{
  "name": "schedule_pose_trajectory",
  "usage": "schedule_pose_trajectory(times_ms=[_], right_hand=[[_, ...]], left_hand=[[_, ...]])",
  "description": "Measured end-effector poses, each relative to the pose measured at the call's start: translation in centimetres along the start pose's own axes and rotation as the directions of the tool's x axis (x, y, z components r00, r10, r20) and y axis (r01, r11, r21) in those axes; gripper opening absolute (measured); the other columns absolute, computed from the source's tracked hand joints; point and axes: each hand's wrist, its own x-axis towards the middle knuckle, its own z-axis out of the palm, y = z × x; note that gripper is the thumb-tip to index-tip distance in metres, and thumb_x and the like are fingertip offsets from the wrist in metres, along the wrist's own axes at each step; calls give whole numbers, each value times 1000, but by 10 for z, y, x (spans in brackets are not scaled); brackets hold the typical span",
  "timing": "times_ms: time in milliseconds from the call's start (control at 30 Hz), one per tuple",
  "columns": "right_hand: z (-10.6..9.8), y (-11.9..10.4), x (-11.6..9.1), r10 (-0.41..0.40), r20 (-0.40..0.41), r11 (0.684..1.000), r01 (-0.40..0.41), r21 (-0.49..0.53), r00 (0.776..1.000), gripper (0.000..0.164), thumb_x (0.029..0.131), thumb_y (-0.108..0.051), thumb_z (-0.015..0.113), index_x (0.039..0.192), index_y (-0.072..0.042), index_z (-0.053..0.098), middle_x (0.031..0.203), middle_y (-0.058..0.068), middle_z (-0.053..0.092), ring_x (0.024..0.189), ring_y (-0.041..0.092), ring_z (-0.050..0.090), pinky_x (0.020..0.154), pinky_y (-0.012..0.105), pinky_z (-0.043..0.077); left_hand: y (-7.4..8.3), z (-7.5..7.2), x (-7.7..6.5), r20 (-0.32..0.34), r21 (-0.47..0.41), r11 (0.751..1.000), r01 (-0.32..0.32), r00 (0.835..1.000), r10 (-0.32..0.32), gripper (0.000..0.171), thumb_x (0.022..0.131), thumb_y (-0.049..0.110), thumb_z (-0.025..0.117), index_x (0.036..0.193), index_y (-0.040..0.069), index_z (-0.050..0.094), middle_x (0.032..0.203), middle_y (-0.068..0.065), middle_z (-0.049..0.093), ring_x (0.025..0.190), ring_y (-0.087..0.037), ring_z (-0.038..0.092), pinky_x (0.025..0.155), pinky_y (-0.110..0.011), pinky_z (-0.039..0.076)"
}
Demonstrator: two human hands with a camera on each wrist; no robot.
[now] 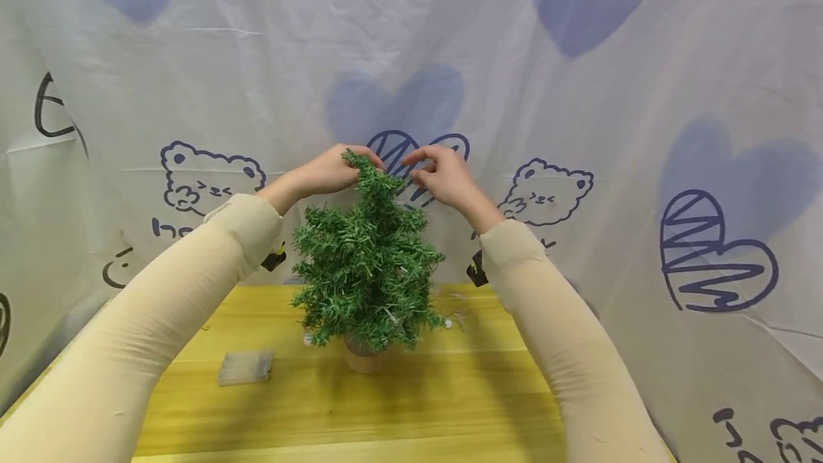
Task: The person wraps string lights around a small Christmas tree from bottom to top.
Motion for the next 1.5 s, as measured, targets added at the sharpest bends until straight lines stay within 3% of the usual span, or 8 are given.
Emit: schedule_pose_trajectory(times_ms=[200,533,733,833,933,1033,1233,1500], right_hand=[[4,-7,4,18,31,980,-24,197,999,31,106,-7,59,137,-3,61,128,21,63,110,39,66,99,57,52],[8,-17,9,7,72,966,-25,258,997,32,107,2,51,138,-2,59,143,14,54,110,29,65,103,55,50],[7,-17,8,-5,82,968,-16,251,997,32,107,1,52,137,-3,59,142,14,55,108,30,66,99,56,51],[4,-15,7,-4,99,974,-19,227,995,33,106,0,53,138,-5,59,141,13,56,106,32,65,92,54,52],[0,-12,5,-8,124,982,-15,187,992,34,106,-1,54,139,-6,59,139,14,56,107,35,65,90,52,54],[-5,-9,4,-7,155,993,-11,115,988,35,106,-3,56,140,-7,59,134,13,58,101,34,65,81,45,55],[-14,-2,-1,-7,237,997,24,-71,972,34,105,-7,60,138,-4,61,121,14,63,95,39,65,75,40,54],[-22,7,-12,69,387,968,33,-250,919,25,109,-16,56,122,-1,71,100,15,74,84,21,66,78,37,53]], left_hand=[[-1,2,5,16,-4,1000,3,1000,-3,45,103,-4,42,135,11,69,115,-13,67,47,-8,23,51,-25,30],[-2,3,12,7,-61,998,-10,1000,11,58,91,-18,38,127,9,73,136,-11,66,50,-12,21,52,-29,28],[0,5,15,-11,-64,997,-39,999,38,42,97,-12,43,116,7,75,128,-12,68,94,-21,56,87,-37,45],[2,6,17,-15,-67,996,-53,999,52,21,105,3,54,112,6,74,125,-13,66,123,-28,57,108,-47,44],[3,7,17,-19,-53,997,-64,998,63,15,107,17,59,109,7,72,123,-13,65,123,-30,57,108,-51,44],[4,6,16,-22,-29,997,-68,997,68,20,105,2,52,110,7,70,127,-14,64,96,-26,59,84,-40,50],[1,3,15,-33,-23,999,-39,999,38,55,84,-20,35,112,8,73,138,-13,61,55,-14,32,51,-27,31],[-1,8,20,12,98,994,-38,999,37,51,93,-15,37,122,7,72,143,-16,60,94,-24,57,93,-40,48]])
